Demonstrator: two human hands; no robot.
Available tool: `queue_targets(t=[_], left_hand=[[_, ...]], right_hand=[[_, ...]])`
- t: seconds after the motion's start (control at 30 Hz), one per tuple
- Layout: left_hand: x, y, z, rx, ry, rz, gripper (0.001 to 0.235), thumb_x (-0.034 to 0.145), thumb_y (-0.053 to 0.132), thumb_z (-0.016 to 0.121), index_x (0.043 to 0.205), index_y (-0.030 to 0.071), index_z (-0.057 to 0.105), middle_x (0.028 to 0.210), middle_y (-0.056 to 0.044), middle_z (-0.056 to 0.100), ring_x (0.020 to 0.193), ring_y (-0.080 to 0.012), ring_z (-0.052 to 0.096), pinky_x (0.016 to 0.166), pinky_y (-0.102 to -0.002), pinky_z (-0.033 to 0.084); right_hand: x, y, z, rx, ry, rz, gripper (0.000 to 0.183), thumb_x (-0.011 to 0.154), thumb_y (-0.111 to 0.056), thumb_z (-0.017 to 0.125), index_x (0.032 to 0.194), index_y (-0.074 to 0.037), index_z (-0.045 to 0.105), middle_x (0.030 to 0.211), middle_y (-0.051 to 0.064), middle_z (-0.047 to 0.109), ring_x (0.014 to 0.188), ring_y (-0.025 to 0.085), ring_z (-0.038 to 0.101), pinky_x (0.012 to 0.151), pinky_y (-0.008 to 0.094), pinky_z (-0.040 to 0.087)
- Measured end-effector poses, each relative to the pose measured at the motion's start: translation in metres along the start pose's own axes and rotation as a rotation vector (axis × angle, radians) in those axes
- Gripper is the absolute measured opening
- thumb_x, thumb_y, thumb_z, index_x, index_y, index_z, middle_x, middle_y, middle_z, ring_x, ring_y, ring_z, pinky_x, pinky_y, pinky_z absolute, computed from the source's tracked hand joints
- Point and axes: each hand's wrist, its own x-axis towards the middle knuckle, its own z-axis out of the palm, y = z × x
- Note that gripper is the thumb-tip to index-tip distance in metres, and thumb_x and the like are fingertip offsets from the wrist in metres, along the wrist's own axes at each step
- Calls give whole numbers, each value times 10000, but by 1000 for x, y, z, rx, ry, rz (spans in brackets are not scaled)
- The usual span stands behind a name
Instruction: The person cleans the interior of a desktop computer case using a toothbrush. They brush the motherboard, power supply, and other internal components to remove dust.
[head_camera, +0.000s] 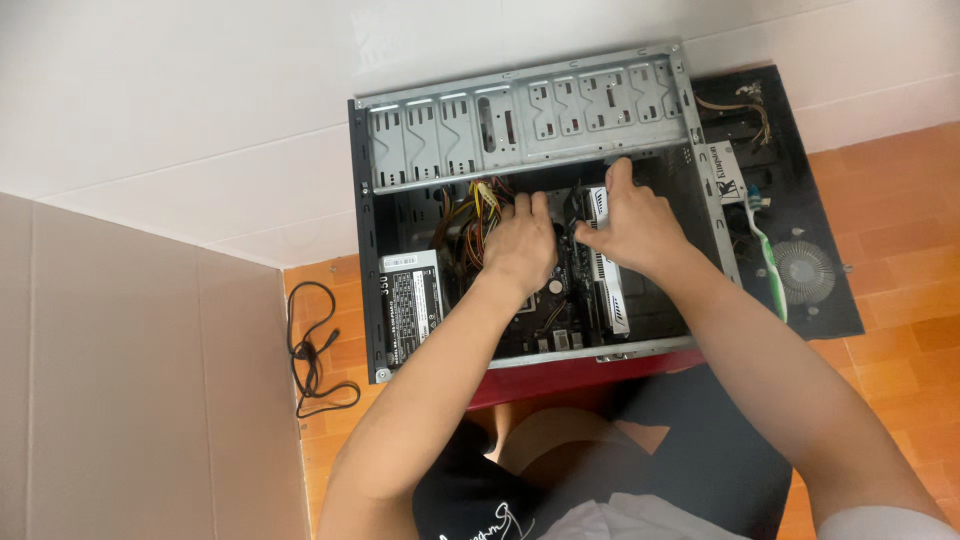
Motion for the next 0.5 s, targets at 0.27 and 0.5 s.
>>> queue_targets(t=[0.27,0.5], left_hand=[[7,1,9,-237,6,12,447,1022,264,424,1373,-2,348,1295,-284,453,1124,-550,608,873,-580,586],[1,-2,-5,-374,-29,68,643,763,-74,662,1329,2,365,1292,-314,403,1160,-629,548,956,-620,550]], right_hand=[[-4,-6,-3,35,5,20,558,869,-381,729,1152,-71,362,933,326,684,873,557,712,808,607,559],[-3,-4,-2,82,9,-7,541,871,-348,732,1144,-62,363,919,340,677,853,571,706,771,606,564]])
